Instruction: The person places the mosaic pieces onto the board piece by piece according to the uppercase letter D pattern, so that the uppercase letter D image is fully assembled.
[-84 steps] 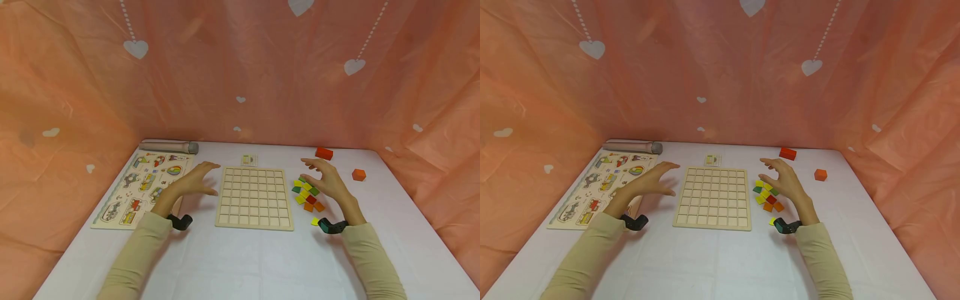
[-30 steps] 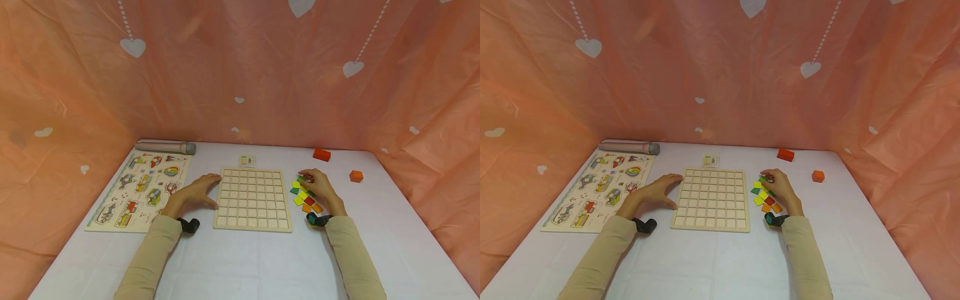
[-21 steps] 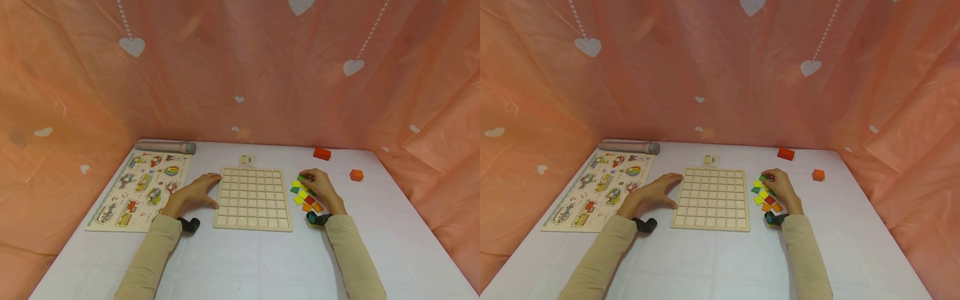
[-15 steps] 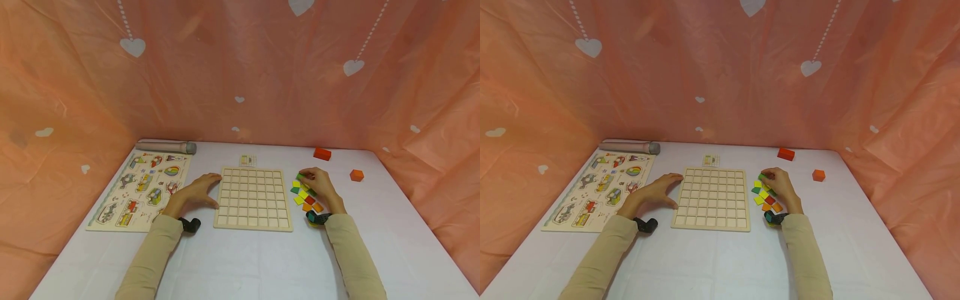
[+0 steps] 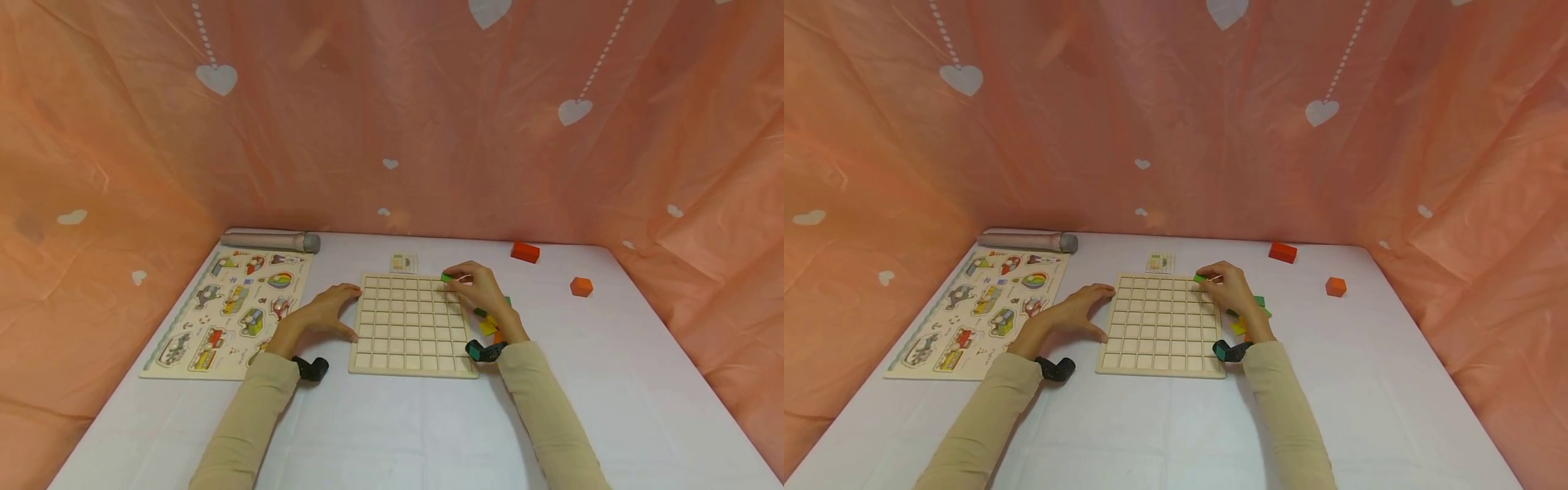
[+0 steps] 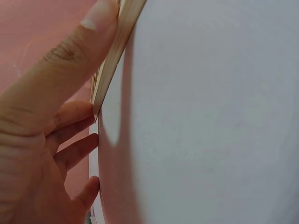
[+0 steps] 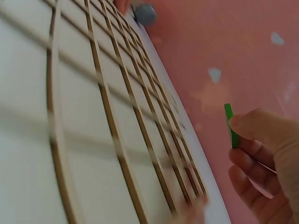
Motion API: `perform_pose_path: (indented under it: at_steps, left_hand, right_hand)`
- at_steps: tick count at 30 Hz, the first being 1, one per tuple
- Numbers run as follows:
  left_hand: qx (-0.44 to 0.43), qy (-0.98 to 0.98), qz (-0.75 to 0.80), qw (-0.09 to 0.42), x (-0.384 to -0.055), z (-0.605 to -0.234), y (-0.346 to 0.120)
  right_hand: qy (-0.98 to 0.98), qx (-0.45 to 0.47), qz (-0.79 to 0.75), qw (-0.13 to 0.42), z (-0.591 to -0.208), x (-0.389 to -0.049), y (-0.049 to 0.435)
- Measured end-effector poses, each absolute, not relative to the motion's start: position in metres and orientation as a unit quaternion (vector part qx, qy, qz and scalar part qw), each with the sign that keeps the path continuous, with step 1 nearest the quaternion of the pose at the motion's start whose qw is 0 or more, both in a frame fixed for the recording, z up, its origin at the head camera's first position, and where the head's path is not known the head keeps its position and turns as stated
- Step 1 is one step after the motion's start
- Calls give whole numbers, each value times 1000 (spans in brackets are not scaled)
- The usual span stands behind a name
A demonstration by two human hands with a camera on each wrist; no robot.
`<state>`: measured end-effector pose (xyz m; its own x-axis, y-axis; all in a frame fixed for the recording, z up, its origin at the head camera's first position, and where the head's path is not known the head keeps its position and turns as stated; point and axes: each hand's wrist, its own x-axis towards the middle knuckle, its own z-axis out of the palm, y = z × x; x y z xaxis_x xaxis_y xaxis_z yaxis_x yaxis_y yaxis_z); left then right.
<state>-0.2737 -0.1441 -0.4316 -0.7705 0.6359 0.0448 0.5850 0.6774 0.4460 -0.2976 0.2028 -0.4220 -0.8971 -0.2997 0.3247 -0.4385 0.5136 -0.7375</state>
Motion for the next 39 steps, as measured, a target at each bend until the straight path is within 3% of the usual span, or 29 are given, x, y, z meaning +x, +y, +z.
perform_pose_path:
  at_steps: [12,24,39]
  left_hand:
    - [335,914,225,49,-274,-433,-144]
    - [328,914,228,68,-273,-431,-145]
    - [323,916,225,76,-271,-427,-145]
  right_hand:
    - [-848,285,443,60,-427,-302,137]
    - [-852,289,437,31,-441,-304,99]
    - [-882,285,369,67,-445,-301,86]
